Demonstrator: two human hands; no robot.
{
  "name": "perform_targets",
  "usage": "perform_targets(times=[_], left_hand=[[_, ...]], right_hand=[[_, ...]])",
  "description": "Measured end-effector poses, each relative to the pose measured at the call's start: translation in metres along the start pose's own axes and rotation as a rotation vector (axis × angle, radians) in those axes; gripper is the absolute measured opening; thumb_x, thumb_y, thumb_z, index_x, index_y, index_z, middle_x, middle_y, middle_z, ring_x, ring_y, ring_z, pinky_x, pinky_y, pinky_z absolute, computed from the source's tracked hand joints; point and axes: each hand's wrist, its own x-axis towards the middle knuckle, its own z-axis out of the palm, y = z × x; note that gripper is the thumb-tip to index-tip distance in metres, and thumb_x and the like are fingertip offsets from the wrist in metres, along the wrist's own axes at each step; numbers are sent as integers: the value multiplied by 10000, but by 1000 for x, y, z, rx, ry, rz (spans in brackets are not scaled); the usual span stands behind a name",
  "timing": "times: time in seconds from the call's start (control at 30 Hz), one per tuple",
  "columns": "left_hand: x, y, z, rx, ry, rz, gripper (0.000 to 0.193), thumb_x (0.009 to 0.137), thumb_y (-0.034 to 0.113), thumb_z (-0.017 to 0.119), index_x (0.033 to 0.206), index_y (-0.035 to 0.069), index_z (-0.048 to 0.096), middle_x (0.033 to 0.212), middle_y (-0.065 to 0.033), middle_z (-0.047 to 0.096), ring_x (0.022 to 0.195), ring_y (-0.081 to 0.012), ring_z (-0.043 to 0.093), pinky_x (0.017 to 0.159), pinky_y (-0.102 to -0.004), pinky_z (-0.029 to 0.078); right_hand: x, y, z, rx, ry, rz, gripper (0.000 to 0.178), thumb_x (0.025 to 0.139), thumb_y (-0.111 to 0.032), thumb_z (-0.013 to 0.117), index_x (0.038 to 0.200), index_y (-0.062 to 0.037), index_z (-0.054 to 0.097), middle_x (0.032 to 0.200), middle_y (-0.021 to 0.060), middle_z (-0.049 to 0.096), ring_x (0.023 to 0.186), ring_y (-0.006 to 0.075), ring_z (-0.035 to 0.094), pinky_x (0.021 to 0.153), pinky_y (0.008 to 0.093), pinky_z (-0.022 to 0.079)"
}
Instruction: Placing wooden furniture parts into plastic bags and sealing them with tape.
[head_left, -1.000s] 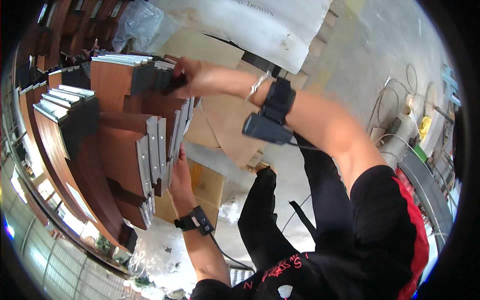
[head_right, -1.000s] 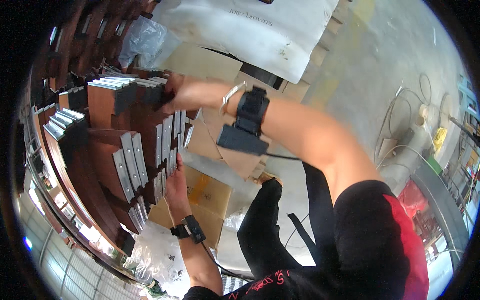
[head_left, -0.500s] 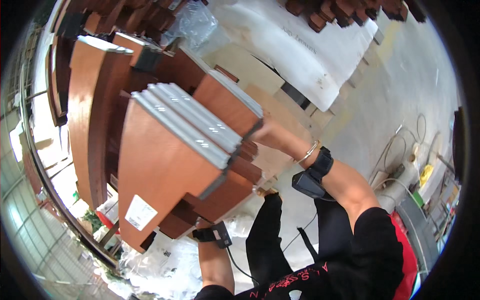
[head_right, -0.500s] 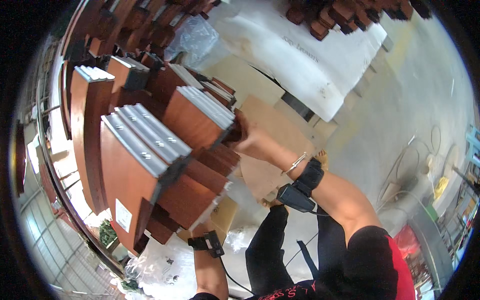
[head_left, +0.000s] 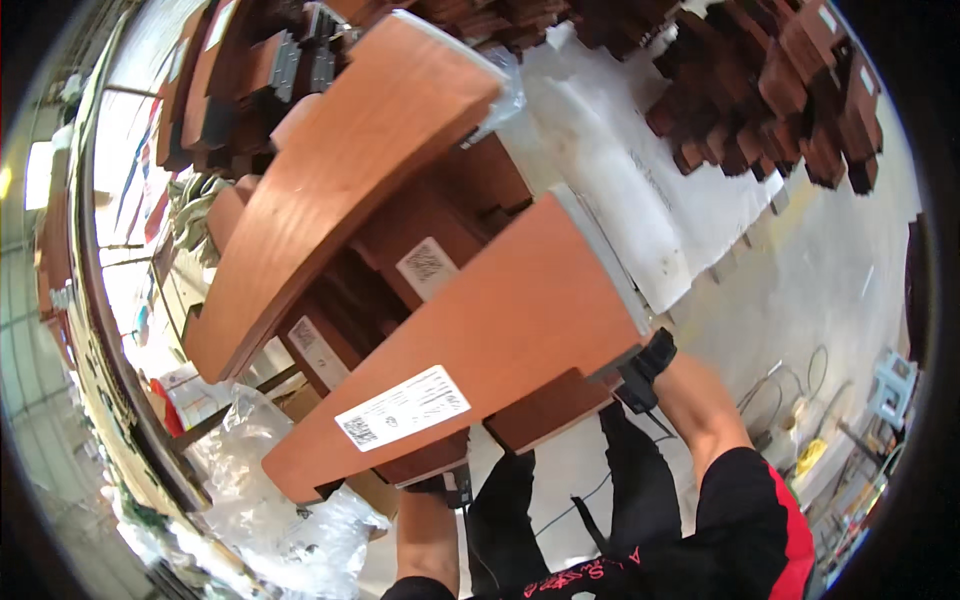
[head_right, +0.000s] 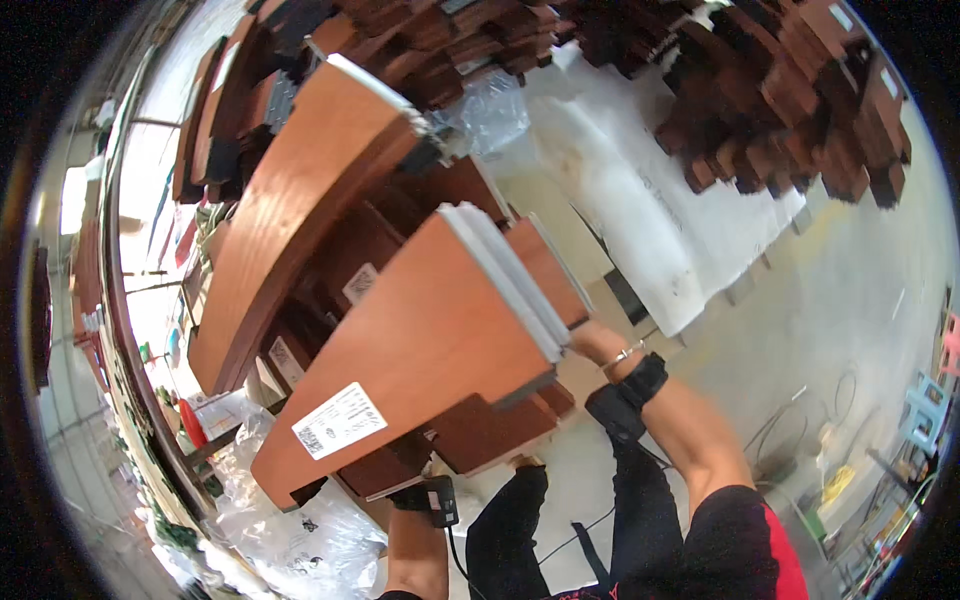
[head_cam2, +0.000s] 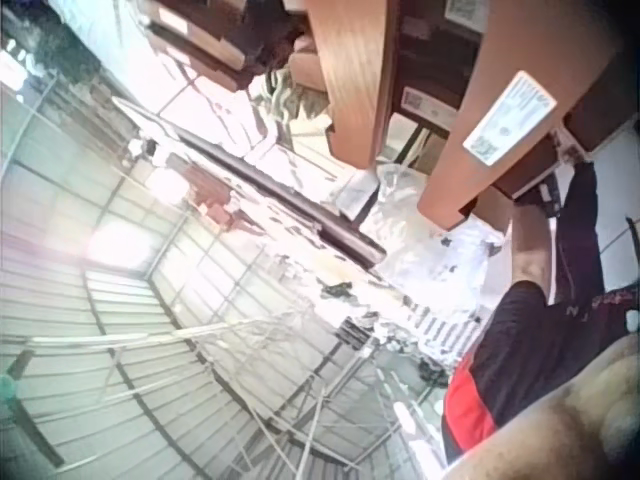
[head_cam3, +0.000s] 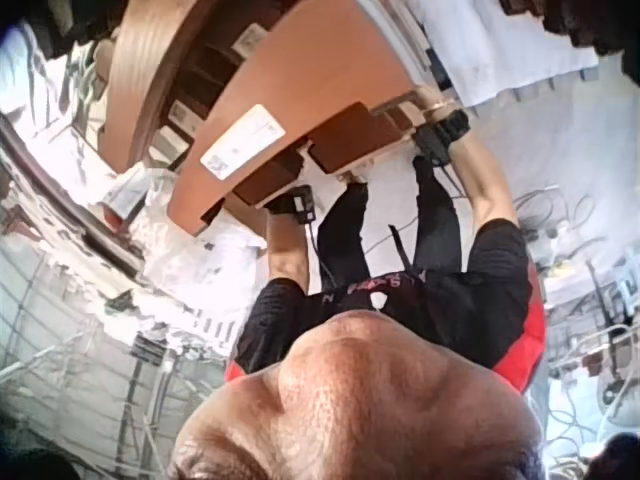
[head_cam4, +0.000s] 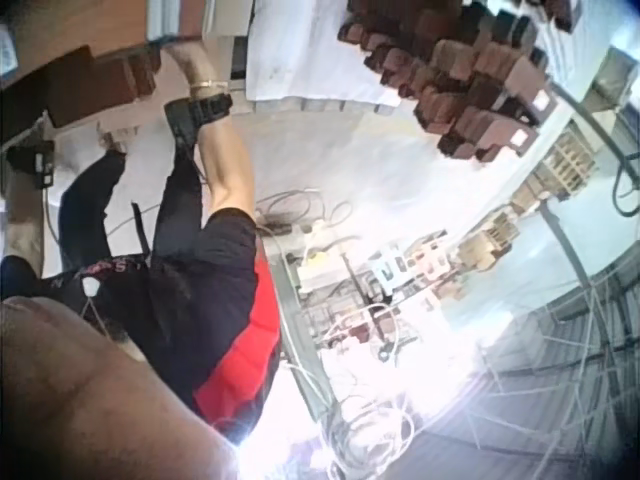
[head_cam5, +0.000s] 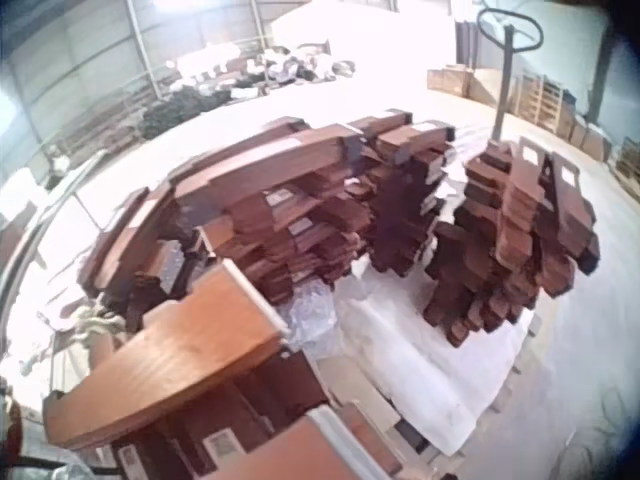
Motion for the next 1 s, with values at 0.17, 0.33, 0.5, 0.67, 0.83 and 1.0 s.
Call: perform_targets(times=[0.17,0.33,0.5,0.67,0.83,1.0], left_hand=[[-11,-21,-6,-37,31,1,341,909,149,680,1226,25,650,1267,-118,658,1195,-281,604,1048,-401,480],[-18,-47,-3,-77,27,-21,335,908,144,678,1220,24,652,1263,-118,660,1193,-281,605,1047,-399,480],[-41,-53,-9,-99,54,-17,329,908,139,676,1214,23,654,1258,-117,661,1191,-280,606,1045,-397,480],[-83,-42,-7,-122,83,3,323,907,135,673,1208,21,656,1253,-117,663,1189,-279,606,1043,-395,480],[-139,-22,7,-146,78,27,317,906,130,671,1202,20,658,1248,-116,665,1187,-278,607,1041,-393,480],[-217,-6,37,-168,57,50,311,905,125,668,1197,19,660,1243,-116,666,1186,-277,607,1039,-391,480]], right_hand=[[-41,-38,-35,94,-37,181,510,873,-115,724,1342,-10,550,1232,146,644,1121,279,585,1010,371,463],[-93,-49,-64,189,30,279,502,872,-114,719,1336,-13,556,1234,145,643,1122,277,586,1010,371,465],[-144,-65,-74,294,109,334,495,870,-113,715,1330,-15,562,1236,143,643,1123,276,588,1011,371,466],[-185,-101,-67,378,139,352,488,868,-111,710,1324,-18,567,1238,142,643,1124,275,589,1011,371,467],[-233,-167,-55,427,139,346,480,866,-110,706,1319,-20,573,1240,141,643,1125,273,591,1011,371,469],[-298,-248,-59,457,106,308,473,864,-109,701,1313,-23,579,1242,139,643,1127,272,592,1012,371,470]])
